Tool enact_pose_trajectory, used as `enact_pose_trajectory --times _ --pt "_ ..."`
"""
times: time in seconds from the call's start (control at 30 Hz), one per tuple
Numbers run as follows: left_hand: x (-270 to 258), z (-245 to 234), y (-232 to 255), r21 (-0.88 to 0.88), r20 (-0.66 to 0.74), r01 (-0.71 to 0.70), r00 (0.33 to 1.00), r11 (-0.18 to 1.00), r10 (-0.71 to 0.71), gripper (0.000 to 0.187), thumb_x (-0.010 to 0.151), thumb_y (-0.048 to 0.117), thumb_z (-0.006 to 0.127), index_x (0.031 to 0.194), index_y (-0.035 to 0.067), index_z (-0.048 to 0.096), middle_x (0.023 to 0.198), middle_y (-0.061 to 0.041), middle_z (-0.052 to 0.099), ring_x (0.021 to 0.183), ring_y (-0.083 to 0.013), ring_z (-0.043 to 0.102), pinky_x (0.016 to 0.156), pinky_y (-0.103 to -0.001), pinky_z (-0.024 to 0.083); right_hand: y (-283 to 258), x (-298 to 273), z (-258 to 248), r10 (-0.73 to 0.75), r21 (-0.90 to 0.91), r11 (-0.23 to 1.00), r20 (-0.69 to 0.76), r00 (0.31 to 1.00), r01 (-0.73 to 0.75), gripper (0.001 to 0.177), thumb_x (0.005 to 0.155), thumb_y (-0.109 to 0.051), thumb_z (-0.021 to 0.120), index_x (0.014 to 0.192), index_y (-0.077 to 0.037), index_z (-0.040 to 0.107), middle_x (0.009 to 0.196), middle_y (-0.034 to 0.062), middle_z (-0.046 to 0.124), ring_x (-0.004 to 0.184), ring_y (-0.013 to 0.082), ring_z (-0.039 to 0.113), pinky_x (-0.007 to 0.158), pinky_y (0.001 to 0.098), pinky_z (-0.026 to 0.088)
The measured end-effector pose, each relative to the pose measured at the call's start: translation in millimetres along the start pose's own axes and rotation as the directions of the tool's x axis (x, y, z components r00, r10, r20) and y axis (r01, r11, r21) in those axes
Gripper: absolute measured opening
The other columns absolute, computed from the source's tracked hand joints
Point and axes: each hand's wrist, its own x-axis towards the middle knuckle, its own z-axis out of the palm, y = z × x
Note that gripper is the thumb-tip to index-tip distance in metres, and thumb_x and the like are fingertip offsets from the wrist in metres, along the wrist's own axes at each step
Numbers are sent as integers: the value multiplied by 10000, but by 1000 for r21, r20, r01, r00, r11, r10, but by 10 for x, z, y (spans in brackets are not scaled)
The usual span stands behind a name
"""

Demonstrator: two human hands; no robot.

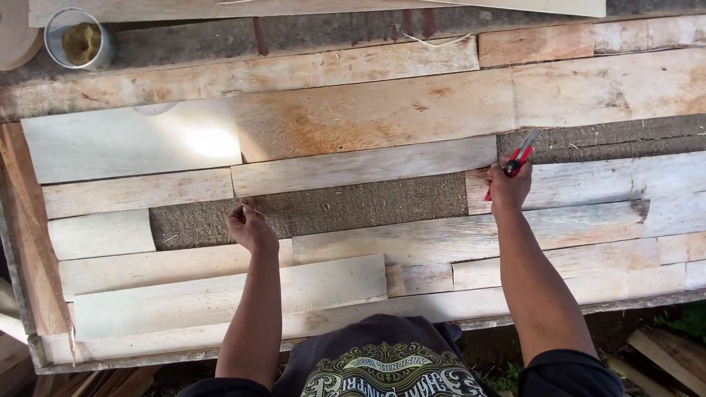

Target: The person uses a red utility knife to cut and trim several wooden planks on a workbench. They repeatedly position planks, score them, and break off sections, then set the cut pieces aside on the bench.

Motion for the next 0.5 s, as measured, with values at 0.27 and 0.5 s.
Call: enact_pose_trajectory --times 0.27,0.5 --pt "92 -79 -128 114 61 -60 997 992 53 76 1069 79 582 1141 99 564 1336 -148 635 1232 -238 653 869 -253 632 44 43 -37 21 5 1000 45 999 -21 283 905 -64 736 1142 -122 592 932 78 716 718 109 707 603 223 655" --pt "70 -57 -122 142 50 -114 993 983 108 92 1034 43 615 1078 114 576 1263 -115 689 1107 -140 711 729 -165 553 -28 -18 -39 3 25 1000 65 998 -5 291 909 -63 739 1162 -107 601 914 78 708 719 115 707 601 208 660"
